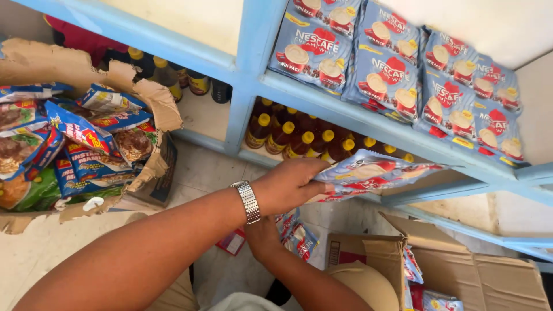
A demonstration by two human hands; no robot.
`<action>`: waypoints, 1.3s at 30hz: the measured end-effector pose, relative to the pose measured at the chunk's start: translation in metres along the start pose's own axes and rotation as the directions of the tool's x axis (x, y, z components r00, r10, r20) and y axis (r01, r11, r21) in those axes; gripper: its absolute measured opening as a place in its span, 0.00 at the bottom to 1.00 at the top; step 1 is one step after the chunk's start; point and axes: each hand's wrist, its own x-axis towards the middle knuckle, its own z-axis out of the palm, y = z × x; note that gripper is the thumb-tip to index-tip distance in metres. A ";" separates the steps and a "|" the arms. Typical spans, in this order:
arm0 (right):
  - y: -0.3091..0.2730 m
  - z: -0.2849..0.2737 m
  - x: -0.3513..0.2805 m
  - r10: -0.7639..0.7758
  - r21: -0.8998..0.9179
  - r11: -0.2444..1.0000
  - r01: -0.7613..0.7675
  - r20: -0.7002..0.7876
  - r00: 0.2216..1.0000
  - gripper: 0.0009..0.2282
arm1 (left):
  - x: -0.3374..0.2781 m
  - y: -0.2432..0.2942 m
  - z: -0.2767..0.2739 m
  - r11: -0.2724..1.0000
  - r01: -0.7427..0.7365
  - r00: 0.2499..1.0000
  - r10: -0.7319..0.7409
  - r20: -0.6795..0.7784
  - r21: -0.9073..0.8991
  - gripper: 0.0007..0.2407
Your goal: Stocking and organizing coffee packets on retail shelves.
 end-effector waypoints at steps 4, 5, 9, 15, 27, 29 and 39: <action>-0.001 0.022 -0.004 0.048 -0.211 0.976 -0.049 -0.006 0.999 0.27 | -0.005 0.003 0.010 0.998 -0.057 0.998 0.057 0.031 -0.006 0.16; -0.002 0.022 -0.007 0.055 -0.209 0.976 -0.055 -0.003 0.998 0.27 | -0.005 0.003 0.011 0.998 -0.059 0.998 0.059 0.038 -0.010 0.16; -0.016 0.001 -0.017 0.059 0.506 0.862 -0.031 -0.040 0.997 0.25 | -0.006 0.004 0.019 0.997 -0.073 0.995 0.072 0.071 0.012 0.15; -0.050 0.010 -0.033 -0.182 0.924 0.359 0.130 -0.067 0.981 0.18 | -0.005 0.017 0.022 0.997 -0.042 0.980 0.029 0.197 0.061 0.11; -0.077 0.027 -0.031 -0.454 0.717 0.502 0.484 -0.257 0.853 0.22 | 0.007 0.039 -0.023 0.948 -0.048 0.997 0.028 -0.065 -0.314 0.12; -0.039 -0.065 -0.049 -0.328 0.584 0.650 0.487 -0.362 0.872 0.27 | 0.004 0.035 -0.032 0.959 -0.003 0.999 -0.009 -0.042 -0.282 0.12; 0.122 -0.198 -0.102 0.496 0.514 0.736 0.441 -0.852 0.165 0.13 | 0.003 0.027 -0.064 0.965 -0.040 0.998 0.053 0.044 -0.261 0.14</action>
